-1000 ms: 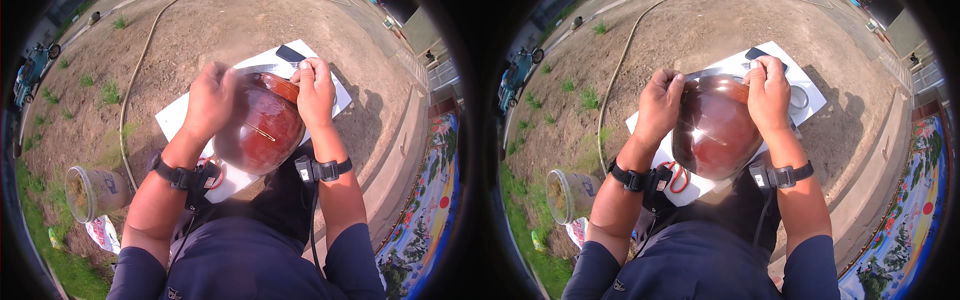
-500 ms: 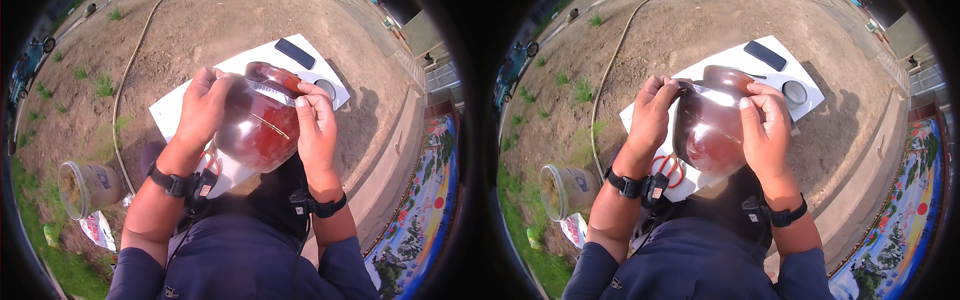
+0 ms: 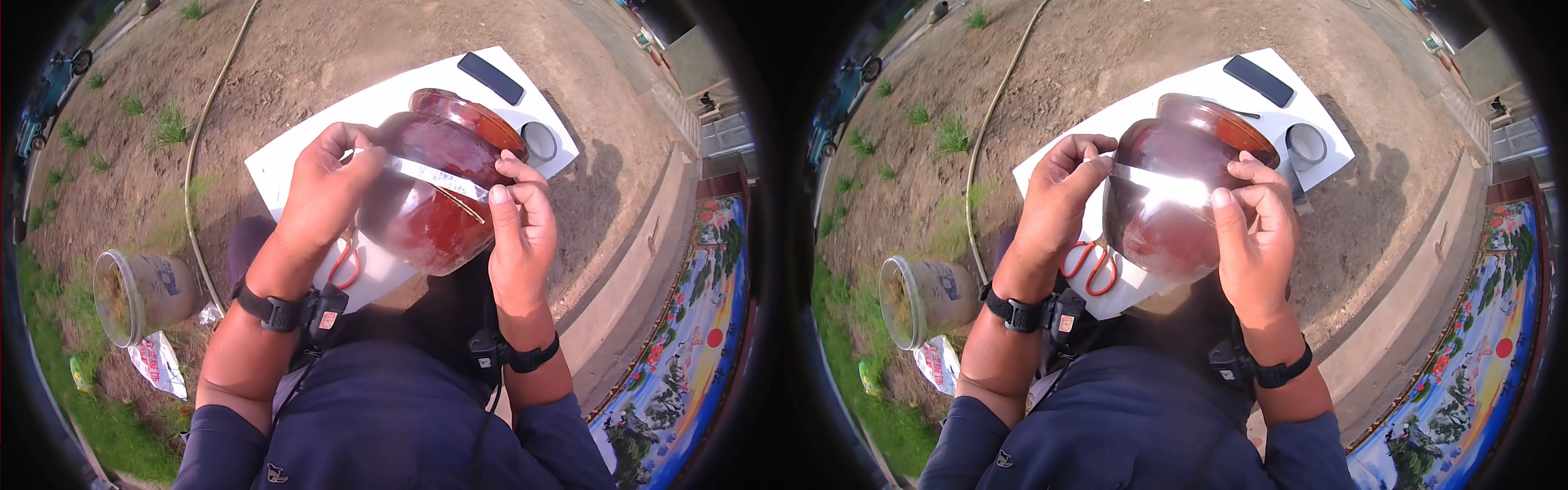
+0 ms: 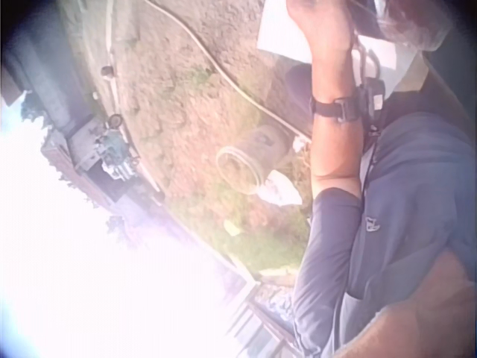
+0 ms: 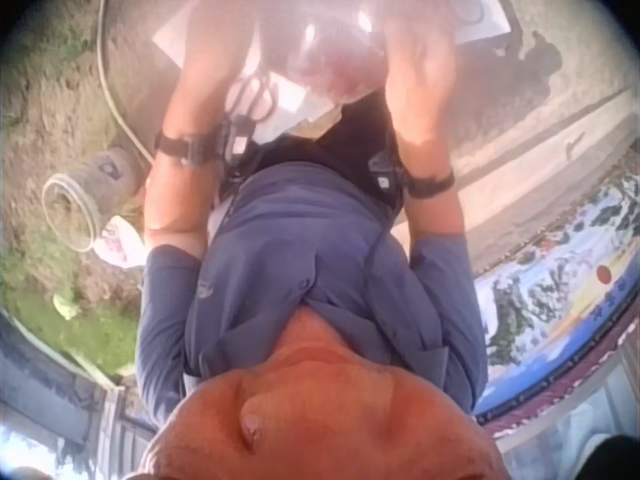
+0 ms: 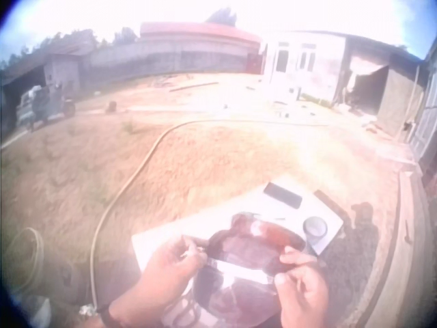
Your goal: The person applies a strip of adhesive tape around a ceramic vase, using scissors to cut the tape and smoothing it onto the surface by hand.
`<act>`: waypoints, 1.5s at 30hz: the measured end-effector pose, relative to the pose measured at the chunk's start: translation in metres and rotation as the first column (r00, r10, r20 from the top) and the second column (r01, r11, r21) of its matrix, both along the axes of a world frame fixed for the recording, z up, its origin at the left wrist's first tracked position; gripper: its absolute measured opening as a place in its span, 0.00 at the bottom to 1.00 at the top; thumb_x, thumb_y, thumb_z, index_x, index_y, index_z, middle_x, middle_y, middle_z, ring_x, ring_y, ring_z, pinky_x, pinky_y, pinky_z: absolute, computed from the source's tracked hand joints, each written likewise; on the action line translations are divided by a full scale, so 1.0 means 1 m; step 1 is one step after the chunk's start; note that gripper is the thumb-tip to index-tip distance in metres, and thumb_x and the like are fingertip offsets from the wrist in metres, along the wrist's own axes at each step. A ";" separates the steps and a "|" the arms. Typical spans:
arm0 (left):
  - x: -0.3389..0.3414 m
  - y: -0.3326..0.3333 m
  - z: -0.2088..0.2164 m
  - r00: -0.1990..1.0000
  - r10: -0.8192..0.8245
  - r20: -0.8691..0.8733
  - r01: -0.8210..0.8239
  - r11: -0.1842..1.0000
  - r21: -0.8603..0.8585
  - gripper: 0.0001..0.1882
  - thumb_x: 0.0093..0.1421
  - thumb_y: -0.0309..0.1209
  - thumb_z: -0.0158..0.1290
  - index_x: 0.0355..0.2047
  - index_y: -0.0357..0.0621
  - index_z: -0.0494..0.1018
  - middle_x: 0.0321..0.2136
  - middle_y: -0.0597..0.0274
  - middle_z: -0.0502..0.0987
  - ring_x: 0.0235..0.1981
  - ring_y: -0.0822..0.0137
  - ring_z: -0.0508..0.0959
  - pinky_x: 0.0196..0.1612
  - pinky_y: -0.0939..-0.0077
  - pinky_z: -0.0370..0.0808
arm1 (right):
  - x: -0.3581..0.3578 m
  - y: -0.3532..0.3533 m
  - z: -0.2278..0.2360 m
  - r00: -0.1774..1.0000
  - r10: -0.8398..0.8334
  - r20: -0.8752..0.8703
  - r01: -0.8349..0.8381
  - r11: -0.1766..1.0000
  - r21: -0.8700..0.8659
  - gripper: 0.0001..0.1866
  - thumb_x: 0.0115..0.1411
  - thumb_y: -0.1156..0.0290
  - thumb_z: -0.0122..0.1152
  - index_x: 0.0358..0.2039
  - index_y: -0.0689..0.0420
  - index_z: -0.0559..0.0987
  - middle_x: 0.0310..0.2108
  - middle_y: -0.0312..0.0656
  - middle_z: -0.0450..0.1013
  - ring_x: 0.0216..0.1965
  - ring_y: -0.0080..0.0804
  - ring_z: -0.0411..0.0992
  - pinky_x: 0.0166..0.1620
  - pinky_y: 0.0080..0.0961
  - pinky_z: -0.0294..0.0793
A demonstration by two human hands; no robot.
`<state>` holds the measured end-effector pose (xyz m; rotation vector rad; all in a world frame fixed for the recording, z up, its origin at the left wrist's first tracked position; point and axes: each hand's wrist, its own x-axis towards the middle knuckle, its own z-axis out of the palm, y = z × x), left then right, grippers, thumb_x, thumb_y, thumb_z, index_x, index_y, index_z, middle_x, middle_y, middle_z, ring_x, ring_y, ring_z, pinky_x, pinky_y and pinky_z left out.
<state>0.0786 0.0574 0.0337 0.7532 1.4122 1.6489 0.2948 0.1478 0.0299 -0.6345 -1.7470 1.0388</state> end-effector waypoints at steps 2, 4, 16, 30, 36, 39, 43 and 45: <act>0.002 -0.002 0.001 1.000 -0.027 -0.001 0.027 0.999 -0.019 0.02 0.65 0.26 0.56 0.34 0.42 0.74 0.46 0.60 0.78 0.48 0.72 0.74 0.58 0.74 0.67 | 0.002 -0.004 -0.002 0.999 -0.033 0.016 0.033 0.998 0.044 0.08 0.66 0.74 0.63 0.32 0.62 0.75 0.53 0.51 0.72 0.63 0.48 0.68 0.63 0.40 0.67; 0.006 -0.003 0.007 0.999 -0.032 -0.030 0.032 0.999 -0.022 0.03 0.64 0.26 0.57 0.35 0.41 0.74 0.46 0.61 0.78 0.47 0.73 0.73 0.58 0.75 0.67 | 0.005 -0.006 -0.005 0.999 -0.040 0.031 0.038 0.997 0.061 0.08 0.66 0.74 0.64 0.32 0.62 0.75 0.54 0.51 0.72 0.64 0.49 0.68 0.63 0.41 0.66; 0.000 0.006 0.004 0.933 0.016 -0.359 -0.035 0.998 -0.045 0.11 0.63 0.33 0.59 0.36 0.37 0.76 0.34 0.64 0.80 0.37 0.74 0.77 0.43 0.78 0.75 | 0.013 -0.013 -0.008 0.997 -0.054 0.061 0.046 0.991 0.126 0.09 0.61 0.77 0.68 0.29 0.62 0.75 0.54 0.49 0.71 0.63 0.50 0.68 0.63 0.42 0.67; 0.003 -0.005 -0.002 0.999 0.048 -0.006 -0.045 0.971 0.235 0.04 0.67 0.21 0.56 0.36 0.42 0.71 0.40 0.55 0.82 0.44 0.64 0.83 0.55 0.67 0.78 | 0.007 -0.012 -0.008 0.994 -0.106 0.013 0.102 0.978 0.183 0.04 0.58 0.82 0.70 0.32 0.62 0.82 0.41 0.42 0.77 0.50 0.38 0.74 0.65 0.48 0.68; 0.003 -0.008 0.000 0.997 0.026 0.078 -0.045 0.966 0.256 0.05 0.66 0.21 0.57 0.38 0.41 0.71 0.36 0.60 0.81 0.40 0.66 0.84 0.48 0.68 0.83 | 0.006 -0.015 -0.009 0.995 -0.091 0.032 0.084 0.981 0.172 0.05 0.58 0.83 0.69 0.34 0.61 0.83 0.37 0.40 0.80 0.44 0.31 0.76 0.65 0.49 0.69; 0.004 -0.008 -0.002 0.996 0.017 0.087 -0.039 0.966 0.257 0.05 0.66 0.22 0.57 0.39 0.41 0.71 0.36 0.60 0.81 0.38 0.67 0.84 0.46 0.70 0.84 | 0.000 -0.022 -0.006 0.989 -0.148 -0.025 0.146 0.987 -0.073 0.04 0.58 0.83 0.68 0.33 0.61 0.83 0.36 0.40 0.81 0.41 0.29 0.76 0.66 0.50 0.68; 0.006 -0.004 -0.002 0.993 0.029 0.113 -0.057 0.965 0.257 0.07 0.66 0.22 0.58 0.41 0.41 0.71 0.36 0.60 0.81 0.38 0.68 0.84 0.44 0.73 0.84 | 0.003 -0.017 -0.007 0.992 -0.124 -0.001 0.124 0.992 -0.010 0.03 0.59 0.82 0.68 0.32 0.61 0.82 0.37 0.41 0.80 0.48 0.34 0.76 0.64 0.47 0.69; 0.007 -0.002 -0.002 0.992 0.036 0.119 -0.065 0.966 0.252 0.08 0.65 0.22 0.58 0.41 0.41 0.70 0.36 0.60 0.81 0.37 0.68 0.84 0.43 0.74 0.84 | 0.007 -0.012 -0.008 0.996 -0.084 0.042 0.080 0.993 0.091 0.02 0.59 0.81 0.68 0.32 0.62 0.82 0.39 0.42 0.79 0.50 0.36 0.76 0.62 0.46 0.70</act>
